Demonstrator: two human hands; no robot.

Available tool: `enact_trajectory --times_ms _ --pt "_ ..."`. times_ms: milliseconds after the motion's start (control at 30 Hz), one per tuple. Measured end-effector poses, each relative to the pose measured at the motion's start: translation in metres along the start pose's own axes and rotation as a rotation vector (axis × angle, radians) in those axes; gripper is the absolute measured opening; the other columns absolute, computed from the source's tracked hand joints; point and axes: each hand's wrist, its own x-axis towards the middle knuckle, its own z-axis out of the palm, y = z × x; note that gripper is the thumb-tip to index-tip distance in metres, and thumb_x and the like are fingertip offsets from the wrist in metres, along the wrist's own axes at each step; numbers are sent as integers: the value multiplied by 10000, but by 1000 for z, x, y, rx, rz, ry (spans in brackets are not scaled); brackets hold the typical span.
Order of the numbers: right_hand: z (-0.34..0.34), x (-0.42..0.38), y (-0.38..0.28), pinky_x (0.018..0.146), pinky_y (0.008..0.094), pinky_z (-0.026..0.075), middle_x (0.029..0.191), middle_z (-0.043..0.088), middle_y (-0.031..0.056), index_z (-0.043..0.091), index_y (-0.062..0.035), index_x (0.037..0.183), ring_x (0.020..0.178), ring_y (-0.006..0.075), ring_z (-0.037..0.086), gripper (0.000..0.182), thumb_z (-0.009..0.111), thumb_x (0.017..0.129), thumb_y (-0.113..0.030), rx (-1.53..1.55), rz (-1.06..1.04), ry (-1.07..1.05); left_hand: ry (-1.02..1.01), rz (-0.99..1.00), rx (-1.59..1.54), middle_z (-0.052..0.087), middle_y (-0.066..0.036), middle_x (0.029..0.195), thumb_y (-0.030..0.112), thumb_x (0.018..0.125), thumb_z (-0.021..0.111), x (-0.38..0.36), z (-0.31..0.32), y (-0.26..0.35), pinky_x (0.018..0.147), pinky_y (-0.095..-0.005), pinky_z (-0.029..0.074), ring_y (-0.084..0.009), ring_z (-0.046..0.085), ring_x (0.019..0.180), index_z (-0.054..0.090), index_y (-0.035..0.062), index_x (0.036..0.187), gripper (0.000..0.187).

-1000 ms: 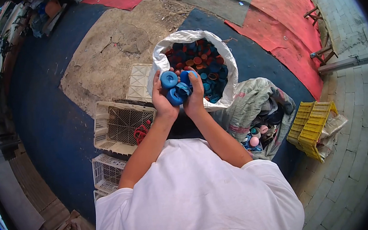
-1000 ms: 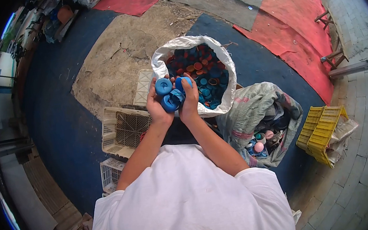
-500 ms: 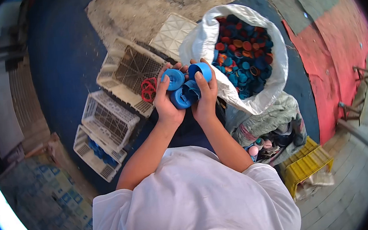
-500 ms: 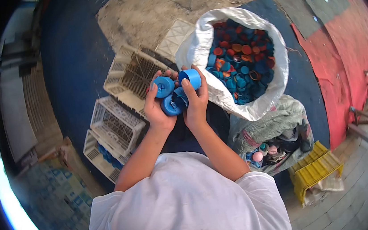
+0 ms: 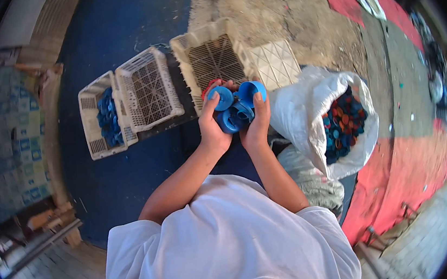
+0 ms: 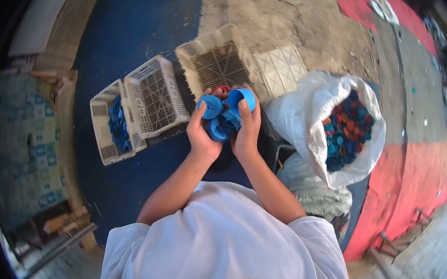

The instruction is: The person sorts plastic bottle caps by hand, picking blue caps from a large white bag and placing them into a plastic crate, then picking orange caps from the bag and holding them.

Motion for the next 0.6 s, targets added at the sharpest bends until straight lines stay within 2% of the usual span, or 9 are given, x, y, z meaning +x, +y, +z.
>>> enact_trajectory --times_ms 100,200,367,600 --pt "31 -15 36 1068 385 449 1334 582 111 443 -66 1495 1193 225 585 646 607 994 -439 53 104 -74 15 64 -23 593 -129 1368 288 963 629 -16 -36 40 1111 -447 448 -279 571 1280 441 82 1436 550" --pt "68 -38 73 1065 387 448 1308 589 100 441 -75 1497 1189 223 584 615 593 997 -401 -7 185 -189 38 89 -109 586 -122 1391 292 958 637 -42 -65 90 1112 -444 446 -274 571 1283 439 92 1448 565" --pt "126 -86 142 997 368 500 1239 615 87 497 -79 1400 1122 206 620 456 598 1018 -307 -123 255 -272 89 216 -238 592 -105 1375 280 947 660 -82 -135 153 1106 -440 451 -261 575 1281 461 113 1411 532" --pt "183 -149 239 976 382 521 1196 633 84 500 -86 1368 1090 212 640 442 620 1016 -325 -244 333 -405 163 344 -331 603 -100 1342 269 940 673 -130 -220 232 1097 -443 458 -265 592 1252 471 121 1390 516"
